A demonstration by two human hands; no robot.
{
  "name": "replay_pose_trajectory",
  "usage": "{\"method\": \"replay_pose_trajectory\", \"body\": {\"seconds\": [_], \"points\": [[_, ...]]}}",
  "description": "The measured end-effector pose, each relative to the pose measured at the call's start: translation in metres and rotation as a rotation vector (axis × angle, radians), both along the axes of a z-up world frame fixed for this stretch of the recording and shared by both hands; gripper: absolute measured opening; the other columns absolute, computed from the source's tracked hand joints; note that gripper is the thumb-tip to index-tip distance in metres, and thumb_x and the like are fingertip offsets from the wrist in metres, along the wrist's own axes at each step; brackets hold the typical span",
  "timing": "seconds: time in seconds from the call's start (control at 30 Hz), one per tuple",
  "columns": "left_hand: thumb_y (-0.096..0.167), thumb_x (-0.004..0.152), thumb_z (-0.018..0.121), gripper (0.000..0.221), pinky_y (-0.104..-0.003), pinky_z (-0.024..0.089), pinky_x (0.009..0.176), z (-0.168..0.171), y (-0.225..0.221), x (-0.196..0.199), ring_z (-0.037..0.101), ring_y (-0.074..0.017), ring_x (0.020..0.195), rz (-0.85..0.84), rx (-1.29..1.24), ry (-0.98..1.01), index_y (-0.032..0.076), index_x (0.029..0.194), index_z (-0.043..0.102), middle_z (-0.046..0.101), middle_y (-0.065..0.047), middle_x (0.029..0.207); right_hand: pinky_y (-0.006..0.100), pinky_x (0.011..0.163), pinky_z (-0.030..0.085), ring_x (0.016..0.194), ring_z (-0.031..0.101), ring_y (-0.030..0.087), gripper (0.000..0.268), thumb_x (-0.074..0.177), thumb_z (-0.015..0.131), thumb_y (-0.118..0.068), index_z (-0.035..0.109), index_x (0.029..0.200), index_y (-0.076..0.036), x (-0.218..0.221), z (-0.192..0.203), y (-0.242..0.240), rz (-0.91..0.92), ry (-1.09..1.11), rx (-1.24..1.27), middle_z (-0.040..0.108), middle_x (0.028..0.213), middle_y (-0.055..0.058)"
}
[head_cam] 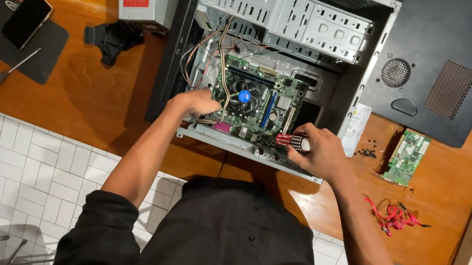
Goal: Securing a motherboard into a computer case using a screwdriver and screws on a repair bench.
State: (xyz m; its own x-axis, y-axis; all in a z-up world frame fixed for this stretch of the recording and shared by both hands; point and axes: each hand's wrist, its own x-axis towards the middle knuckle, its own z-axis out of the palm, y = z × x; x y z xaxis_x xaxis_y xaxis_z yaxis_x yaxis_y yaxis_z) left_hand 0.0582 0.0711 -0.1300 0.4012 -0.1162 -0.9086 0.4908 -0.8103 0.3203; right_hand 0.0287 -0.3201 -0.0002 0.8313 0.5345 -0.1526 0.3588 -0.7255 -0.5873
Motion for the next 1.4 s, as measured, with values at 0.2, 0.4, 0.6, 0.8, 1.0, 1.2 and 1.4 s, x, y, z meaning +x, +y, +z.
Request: {"method": "replay_pose_trajectory", "body": {"seconds": [0.2, 0.4, 0.6, 0.8, 1.0, 1.2, 1.4], "points": [[0.051, 0.089, 0.053, 0.098, -0.056, 0.032, 0.120, 0.084, -0.020, 0.006, 0.034, -0.0432, 0.149, -0.073, 0.040, -0.019, -0.011, 0.158, 0.023, 0.033, -0.033, 0.160, 0.038, 0.089, 0.056, 0.082, 0.076, 0.027, 0.041, 0.079, 0.081, -0.046, 0.064, 0.103, -0.018, -0.002, 0.004, 0.008, 0.036, -0.094, 0.006, 0.076, 0.082, 0.004], [0.048, 0.087, 0.055, 0.096, -0.053, 0.032, 0.121, 0.098, -0.023, 0.009, 0.034, -0.0416, 0.150, -0.079, 0.058, -0.032, -0.012, 0.157, 0.028, 0.034, -0.032, 0.160, 0.038, 0.096, 0.051, 0.082, 0.076, 0.022, 0.038, 0.081, 0.078, -0.047, 0.064, 0.104, -0.020, -0.003, -0.001, 0.008, 0.090, -0.077, -0.077, 0.076, 0.081, 0.001], [0.048, 0.087, 0.056, 0.096, -0.054, 0.032, 0.121, 0.095, -0.023, 0.009, 0.034, -0.0420, 0.149, -0.076, 0.053, -0.038, -0.011, 0.157, 0.029, 0.035, -0.032, 0.159, 0.040, 0.098, 0.049, 0.082, 0.075, 0.022, 0.039, 0.083, 0.076, -0.048, 0.062, 0.107, -0.021, -0.004, -0.005, 0.008, 0.092, -0.075, -0.086, 0.076, 0.081, 0.002], [0.050, 0.085, 0.060, 0.099, -0.055, 0.036, 0.117, 0.079, -0.019, 0.009, 0.037, -0.0419, 0.148, -0.069, 0.049, -0.050, -0.010, 0.157, 0.030, 0.037, -0.032, 0.159, 0.043, 0.099, 0.049, 0.082, 0.075, 0.022, 0.036, 0.086, 0.074, -0.046, 0.063, 0.108, -0.020, -0.003, 0.002, 0.013, 0.109, -0.041, -0.104, 0.077, 0.083, 0.005], [0.046, 0.084, 0.059, 0.096, -0.056, 0.038, 0.116, 0.082, -0.022, 0.007, 0.039, -0.0440, 0.146, -0.055, 0.033, -0.063, -0.012, 0.156, 0.032, 0.039, -0.035, 0.156, 0.044, 0.098, 0.048, 0.085, 0.075, 0.021, 0.037, 0.085, 0.072, -0.048, 0.060, 0.107, -0.020, -0.002, 0.005, 0.016, 0.150, -0.087, -0.123, 0.077, 0.086, 0.003], [0.050, 0.089, 0.058, 0.093, -0.055, 0.046, 0.106, 0.056, -0.013, 0.008, 0.051, -0.0449, 0.136, -0.053, -0.007, -0.113, -0.015, 0.152, 0.037, 0.045, -0.037, 0.149, 0.047, 0.100, 0.044, 0.094, 0.074, 0.022, 0.047, 0.092, 0.050, -0.056, 0.041, 0.118, -0.018, 0.001, 0.034, 0.042, 0.283, 0.076, -0.277, 0.072, 0.092, 0.004], [0.028, 0.094, 0.052, 0.063, -0.058, 0.047, 0.102, 0.061, -0.022, 0.002, 0.058, -0.0495, 0.127, -0.136, 0.007, -0.188, -0.022, 0.133, 0.056, 0.058, -0.040, 0.135, 0.049, 0.093, 0.047, 0.081, 0.077, 0.031, 0.041, 0.095, 0.044, -0.050, 0.039, 0.113, -0.013, -0.003, 0.064, 0.070, 0.366, 0.060, -0.406, 0.074, 0.078, 0.009]]}}
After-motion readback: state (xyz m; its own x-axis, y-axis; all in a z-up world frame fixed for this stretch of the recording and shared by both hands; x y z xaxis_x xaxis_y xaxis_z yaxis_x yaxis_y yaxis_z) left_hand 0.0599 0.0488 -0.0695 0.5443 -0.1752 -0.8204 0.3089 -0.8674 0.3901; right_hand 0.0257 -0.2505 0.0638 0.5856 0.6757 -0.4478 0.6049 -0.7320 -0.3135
